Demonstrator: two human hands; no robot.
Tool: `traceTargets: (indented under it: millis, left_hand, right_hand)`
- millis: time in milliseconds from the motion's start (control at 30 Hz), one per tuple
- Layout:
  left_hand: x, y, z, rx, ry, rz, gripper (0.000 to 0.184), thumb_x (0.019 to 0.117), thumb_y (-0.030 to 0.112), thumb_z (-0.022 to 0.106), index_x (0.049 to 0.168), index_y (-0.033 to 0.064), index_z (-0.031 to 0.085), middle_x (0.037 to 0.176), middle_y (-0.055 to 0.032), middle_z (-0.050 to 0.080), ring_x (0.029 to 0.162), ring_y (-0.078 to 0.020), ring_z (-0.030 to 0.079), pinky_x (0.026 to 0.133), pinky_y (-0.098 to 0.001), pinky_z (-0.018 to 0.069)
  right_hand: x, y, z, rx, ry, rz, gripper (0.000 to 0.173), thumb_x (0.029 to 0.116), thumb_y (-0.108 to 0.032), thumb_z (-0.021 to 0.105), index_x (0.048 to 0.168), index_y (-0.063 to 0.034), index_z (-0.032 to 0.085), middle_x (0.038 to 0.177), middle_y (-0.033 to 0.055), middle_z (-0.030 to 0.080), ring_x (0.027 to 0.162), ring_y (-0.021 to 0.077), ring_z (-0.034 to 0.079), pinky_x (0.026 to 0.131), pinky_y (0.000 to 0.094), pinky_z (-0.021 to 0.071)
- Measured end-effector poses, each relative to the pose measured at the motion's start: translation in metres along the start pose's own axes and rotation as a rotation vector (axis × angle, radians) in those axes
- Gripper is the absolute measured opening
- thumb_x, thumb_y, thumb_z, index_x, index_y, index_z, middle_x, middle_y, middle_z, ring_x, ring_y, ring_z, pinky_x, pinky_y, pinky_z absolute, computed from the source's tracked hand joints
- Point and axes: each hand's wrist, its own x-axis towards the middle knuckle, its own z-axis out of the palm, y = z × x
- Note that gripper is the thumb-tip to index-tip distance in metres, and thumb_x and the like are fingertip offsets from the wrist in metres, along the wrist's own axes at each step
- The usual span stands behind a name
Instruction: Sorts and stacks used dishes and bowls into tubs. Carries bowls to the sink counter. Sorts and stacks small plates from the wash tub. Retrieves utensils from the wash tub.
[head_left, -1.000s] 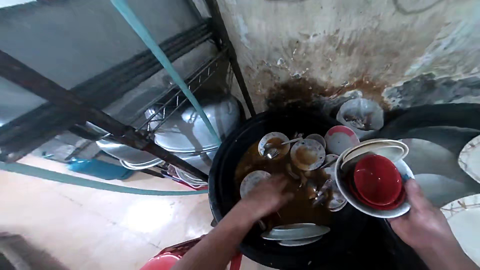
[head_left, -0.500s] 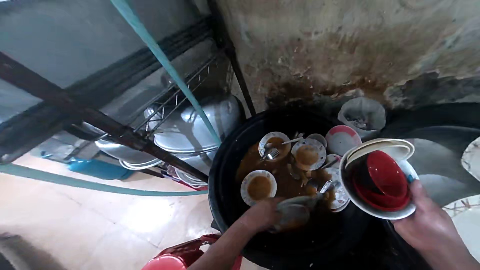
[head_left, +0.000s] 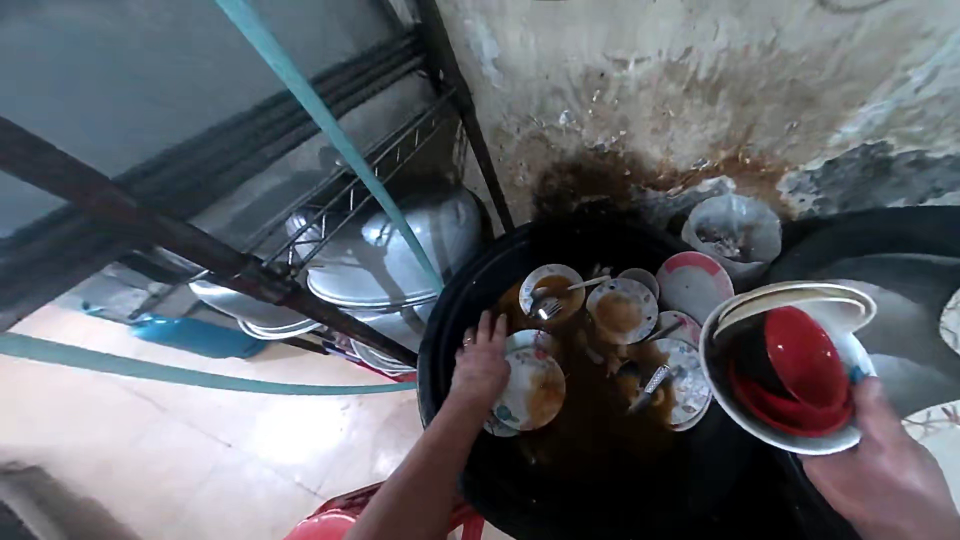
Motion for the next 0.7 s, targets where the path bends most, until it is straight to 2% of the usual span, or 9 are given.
traceTargets:
  millis: [33, 67, 167, 267, 367, 433, 500, 633, 700]
  left_hand:
    - [0.003, 0.013, 0.005, 0.043, 0.048, 0.084, 0.082, 0.0889, 0.013, 0.076, 0.16, 0.0108, 0.035, 0.168, -0.0216, 0.021, 0.15, -0.0508, 0.027, 0.111, -0.0725, 0.0347]
    - [0.006, 0.03, 0.01, 0.048, 0.073, 0.179, 0.077, 0.0889, 0.014, 0.077, 0.157, 0.0086, 0.041, 0.167, -0.0224, 0.025, 0.151, -0.05, 0.026, 0.114, -0.072, 0.0311]
    - [0.024, 0.095, 0.021, 0.028, -0.003, 0.461, 0.056, 0.0969, 0.022, 0.068, 0.148, 0.0061, 0.053, 0.161, -0.0177, 0.039, 0.15, -0.0399, 0.034, 0.121, -0.0595, 0.0292]
    - [0.054, 0.154, 0.046, -0.081, -0.095, 0.658, 0.05, 0.1036, 0.03, 0.059, 0.147, 0.006, 0.054, 0.159, -0.0167, 0.044, 0.15, -0.0365, 0.035, 0.122, -0.0571, 0.0302]
    - [0.062, 0.178, 0.07, -0.128, -0.208, 0.61, 0.056, 0.1071, 0.041, 0.051, 0.153, 0.0086, 0.047, 0.162, -0.0183, 0.037, 0.151, -0.0408, 0.032, 0.118, -0.0648, 0.031]
    - [0.05, 0.173, 0.079, -0.054, -0.25, 0.536, 0.073, 0.0998, 0.052, 0.06, 0.159, 0.0154, 0.038, 0.167, -0.0172, 0.028, 0.154, -0.0422, 0.023, 0.119, -0.0694, 0.0239]
    - [0.033, 0.165, 0.081, 0.069, -0.266, 0.494, 0.084, 0.0926, 0.054, 0.069, 0.161, 0.0173, 0.035, 0.168, -0.0152, 0.025, 0.155, -0.0413, 0.02, 0.12, -0.0675, 0.0229]
    - [0.002, 0.142, 0.075, 0.188, -0.36, 0.458, 0.077, 0.0983, 0.052, 0.059, 0.162, 0.0174, 0.033, 0.169, -0.0159, 0.022, 0.156, -0.0408, 0.015, 0.122, -0.0667, 0.019]
    - [-0.013, 0.133, 0.063, 0.198, -0.426, 0.451, 0.071, 0.099, 0.051, 0.058, 0.159, 0.0185, 0.039, 0.166, -0.0151, 0.031, 0.154, -0.0413, 0.024, 0.118, -0.0682, 0.0275]
  right_hand:
    - [-0.001, -0.001, 0.0, 0.0, 0.011, -0.003, 0.047, 0.1076, -0.048, 0.04, 0.145, -0.0218, 0.048, 0.135, 0.0021, 0.063, 0.126, 0.0161, 0.061, 0.103, 0.0438, 0.0549]
    - [-0.003, -0.001, 0.0, 0.015, 0.023, -0.001, 0.047, 0.1076, -0.048, 0.04, 0.146, -0.0216, 0.047, 0.135, 0.0022, 0.063, 0.126, 0.0165, 0.061, 0.104, 0.0441, 0.0543]
    - [-0.011, -0.005, -0.002, 0.042, 0.047, -0.01, 0.045, 0.1085, -0.045, 0.037, 0.144, -0.0194, 0.048, 0.134, 0.003, 0.064, 0.126, 0.0166, 0.061, 0.104, 0.0437, 0.0538]
    - [-0.025, -0.013, -0.007, 0.0, 0.106, -0.035, 0.044, 0.1106, -0.04, 0.03, 0.143, -0.017, 0.048, 0.131, 0.0005, 0.065, 0.125, 0.0116, 0.06, 0.106, 0.0382, 0.0526]
    - [-0.035, -0.022, -0.022, -0.058, 0.147, -0.089, 0.041, 0.1106, -0.038, 0.034, 0.141, -0.0168, 0.051, 0.13, -0.0033, 0.065, 0.125, 0.0073, 0.059, 0.108, 0.0337, 0.0498]
    - [-0.04, -0.027, -0.033, -0.066, 0.18, -0.087, 0.042, 0.1095, -0.042, 0.037, 0.143, -0.0194, 0.051, 0.132, -0.0039, 0.065, 0.125, 0.0085, 0.059, 0.108, 0.0359, 0.0504]
    - [-0.042, -0.032, -0.039, -0.065, 0.23, -0.103, 0.043, 0.1097, -0.043, 0.037, 0.145, -0.022, 0.048, 0.134, -0.0046, 0.064, 0.126, 0.0095, 0.06, 0.107, 0.037, 0.0514]
    - [-0.028, -0.034, -0.043, -0.043, 0.259, -0.198, 0.041, 0.1089, -0.044, 0.039, 0.143, -0.0233, 0.049, 0.131, -0.0051, 0.064, 0.122, 0.0086, 0.062, 0.104, 0.0343, 0.0538]
    - [-0.016, -0.031, -0.045, -0.017, 0.218, -0.252, 0.041, 0.108, -0.044, 0.042, 0.142, -0.0223, 0.05, 0.131, -0.0035, 0.064, 0.122, 0.0097, 0.062, 0.103, 0.0354, 0.0543]
